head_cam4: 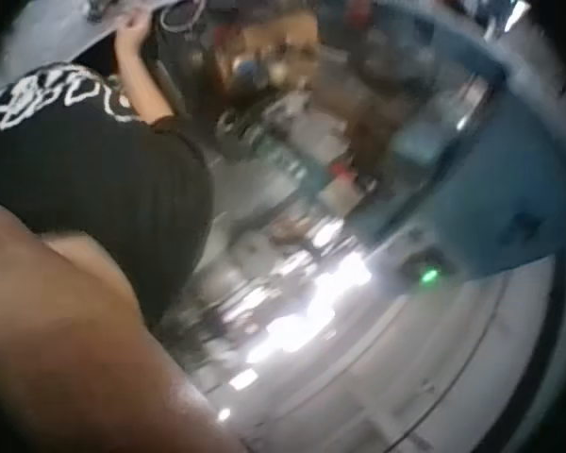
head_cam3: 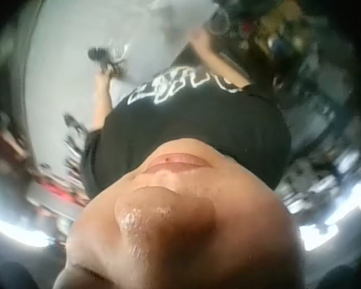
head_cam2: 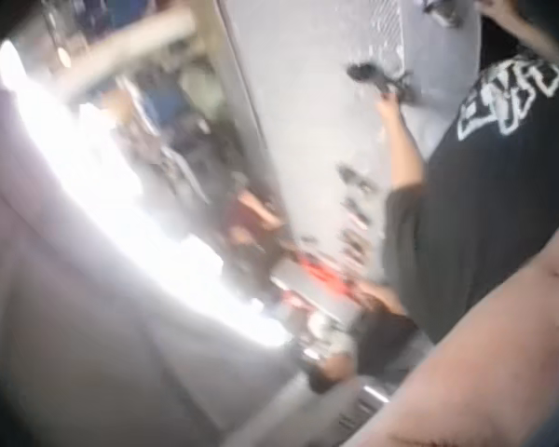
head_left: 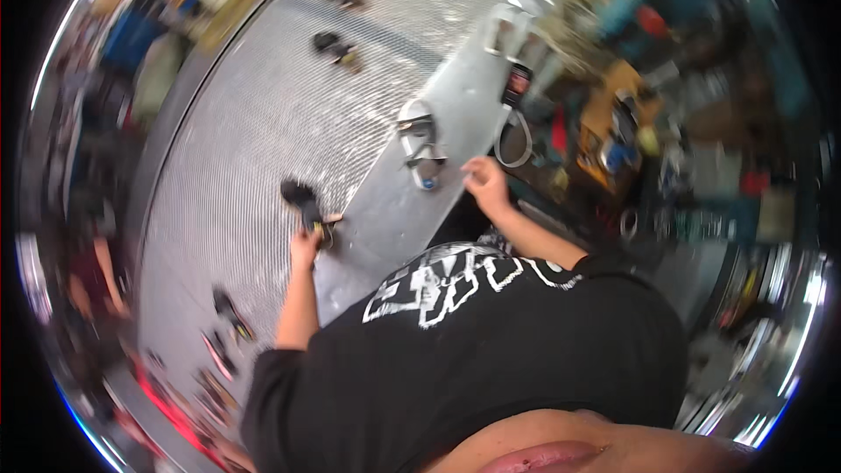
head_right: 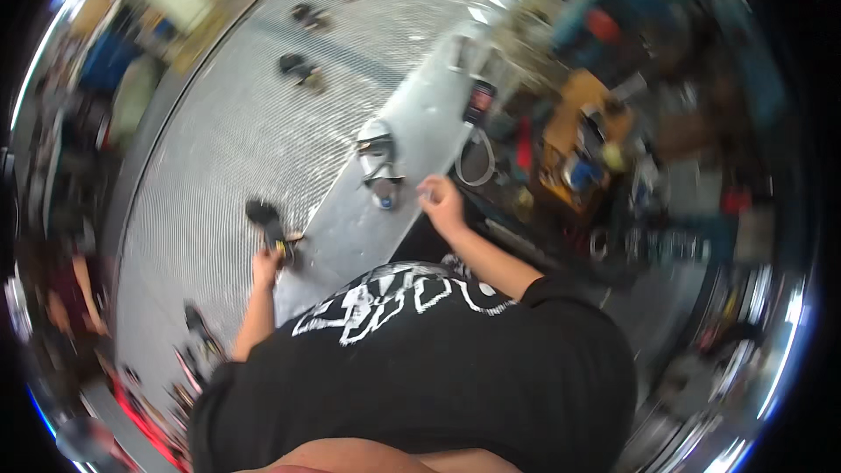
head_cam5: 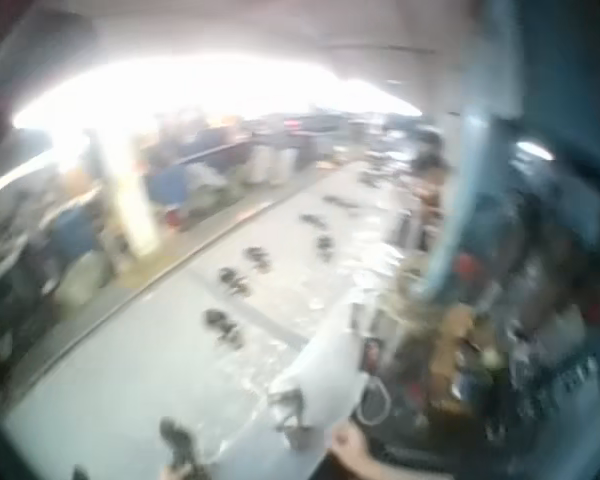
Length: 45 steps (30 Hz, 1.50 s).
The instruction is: The person repeatedly takes sandals from a conveyor belt, fits them onto shoe lasts by hand, presses them using a mechanical press, and places them on the workbench.
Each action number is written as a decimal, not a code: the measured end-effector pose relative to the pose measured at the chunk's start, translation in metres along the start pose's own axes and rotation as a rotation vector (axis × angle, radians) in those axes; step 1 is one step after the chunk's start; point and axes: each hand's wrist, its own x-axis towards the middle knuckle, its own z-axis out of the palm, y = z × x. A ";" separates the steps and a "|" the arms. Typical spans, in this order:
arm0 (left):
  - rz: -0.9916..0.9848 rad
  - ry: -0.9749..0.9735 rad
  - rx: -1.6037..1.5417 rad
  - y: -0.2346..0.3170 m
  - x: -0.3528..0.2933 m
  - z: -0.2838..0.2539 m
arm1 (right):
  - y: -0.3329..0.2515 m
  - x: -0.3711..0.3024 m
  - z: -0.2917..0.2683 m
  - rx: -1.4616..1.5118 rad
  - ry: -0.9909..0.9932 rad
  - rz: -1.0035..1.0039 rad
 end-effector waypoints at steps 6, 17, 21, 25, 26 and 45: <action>-0.266 -0.235 -1.321 0.129 -0.084 0.043 | -0.056 0.005 -0.219 -0.663 1.188 -0.265; -0.171 -1.218 -1.286 0.296 -0.083 0.113 | -0.070 -0.026 -0.203 -0.750 1.017 -0.010; -0.569 -1.538 -1.428 0.341 -0.134 0.150 | -0.100 -0.053 -0.103 -0.161 0.586 -0.138; -0.444 -1.364 -1.561 0.346 -0.127 0.150 | -0.170 -0.053 -0.029 -0.137 0.017 -0.172; -0.378 -1.182 -1.724 0.336 -0.105 0.149 | -0.179 -0.050 -0.028 -0.109 -0.067 -0.178; 0.500 -1.411 -0.306 0.448 -0.186 0.255 | -0.137 -0.104 -0.145 -0.400 0.691 -0.141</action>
